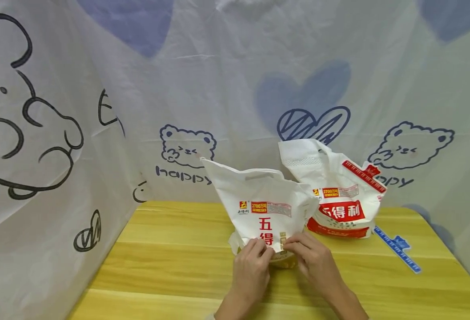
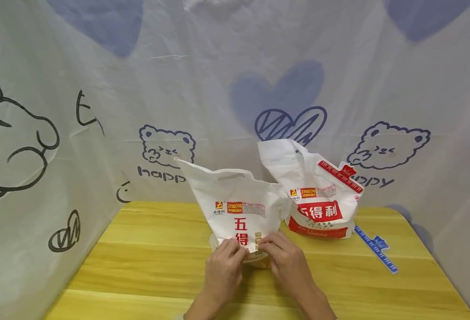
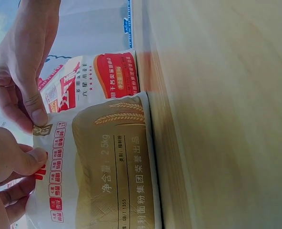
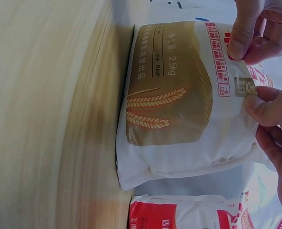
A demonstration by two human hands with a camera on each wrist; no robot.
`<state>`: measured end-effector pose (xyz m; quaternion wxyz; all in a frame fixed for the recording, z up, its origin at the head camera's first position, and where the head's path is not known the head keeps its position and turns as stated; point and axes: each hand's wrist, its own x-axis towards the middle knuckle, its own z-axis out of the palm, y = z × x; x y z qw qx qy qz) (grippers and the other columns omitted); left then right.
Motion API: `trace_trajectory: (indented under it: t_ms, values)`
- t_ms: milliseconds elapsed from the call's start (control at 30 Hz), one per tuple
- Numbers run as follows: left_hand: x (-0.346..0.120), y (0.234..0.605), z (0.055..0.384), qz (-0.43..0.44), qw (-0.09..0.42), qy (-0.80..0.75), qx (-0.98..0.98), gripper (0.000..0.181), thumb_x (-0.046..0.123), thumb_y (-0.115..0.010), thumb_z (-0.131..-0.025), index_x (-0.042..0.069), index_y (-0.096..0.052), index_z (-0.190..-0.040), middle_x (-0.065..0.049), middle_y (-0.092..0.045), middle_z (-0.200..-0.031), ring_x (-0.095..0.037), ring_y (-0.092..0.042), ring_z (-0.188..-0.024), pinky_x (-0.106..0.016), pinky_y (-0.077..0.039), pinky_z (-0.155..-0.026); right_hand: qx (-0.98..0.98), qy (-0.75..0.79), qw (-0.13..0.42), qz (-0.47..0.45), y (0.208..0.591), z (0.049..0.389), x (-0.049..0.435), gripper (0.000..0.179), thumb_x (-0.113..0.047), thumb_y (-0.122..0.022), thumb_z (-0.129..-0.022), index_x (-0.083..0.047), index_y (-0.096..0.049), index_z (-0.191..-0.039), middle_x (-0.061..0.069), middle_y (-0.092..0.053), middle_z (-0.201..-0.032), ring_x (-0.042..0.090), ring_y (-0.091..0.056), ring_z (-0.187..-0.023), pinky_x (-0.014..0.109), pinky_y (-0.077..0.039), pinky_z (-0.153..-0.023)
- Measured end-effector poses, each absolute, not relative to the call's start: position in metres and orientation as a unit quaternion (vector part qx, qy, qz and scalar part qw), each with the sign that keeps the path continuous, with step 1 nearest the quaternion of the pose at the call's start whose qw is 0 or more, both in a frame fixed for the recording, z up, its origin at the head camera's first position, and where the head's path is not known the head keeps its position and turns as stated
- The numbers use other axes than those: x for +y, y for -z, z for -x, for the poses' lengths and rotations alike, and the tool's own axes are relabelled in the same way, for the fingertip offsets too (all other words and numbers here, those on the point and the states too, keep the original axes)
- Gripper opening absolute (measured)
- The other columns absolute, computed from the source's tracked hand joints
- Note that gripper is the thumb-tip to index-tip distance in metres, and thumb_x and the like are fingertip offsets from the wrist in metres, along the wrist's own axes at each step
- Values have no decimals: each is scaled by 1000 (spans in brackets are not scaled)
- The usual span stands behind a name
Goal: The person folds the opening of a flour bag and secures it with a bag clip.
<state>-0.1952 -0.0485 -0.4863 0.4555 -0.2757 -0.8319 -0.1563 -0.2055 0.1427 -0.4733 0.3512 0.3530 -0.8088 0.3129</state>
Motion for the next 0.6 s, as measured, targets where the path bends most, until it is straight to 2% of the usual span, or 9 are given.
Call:
trace_trajectory:
  t_ms: [233,467,600]
  values:
    - [-49,484,196,283,463,149,-827,22,-7,-62,-65,13,-62,-73,3,-53,-79,-17,-57,-76,-27,-51,-68,-817,-307,339,-351,474,205,143,31,17,-78,-75,-8,-78,-94,-1,-70,-101,18,-66,-94,20,-51,-94]
    - [-51,480,197,294,455,152,-827,20,-5,-70,-67,13,-63,-74,3,-55,-80,-18,-59,-78,-29,-51,-70,-819,-306,327,-358,471,205,143,21,9,-76,-81,-6,-77,-96,0,-69,-104,17,-64,-97,18,-49,-95]
    - [-53,479,198,303,446,158,-827,17,-2,-70,-72,14,-65,-76,3,-57,-83,-18,-60,-81,-30,-52,-73,-812,-310,335,-363,469,204,143,20,7,-77,-81,-5,-77,-97,1,-69,-104,18,-64,-98,16,-46,-98]
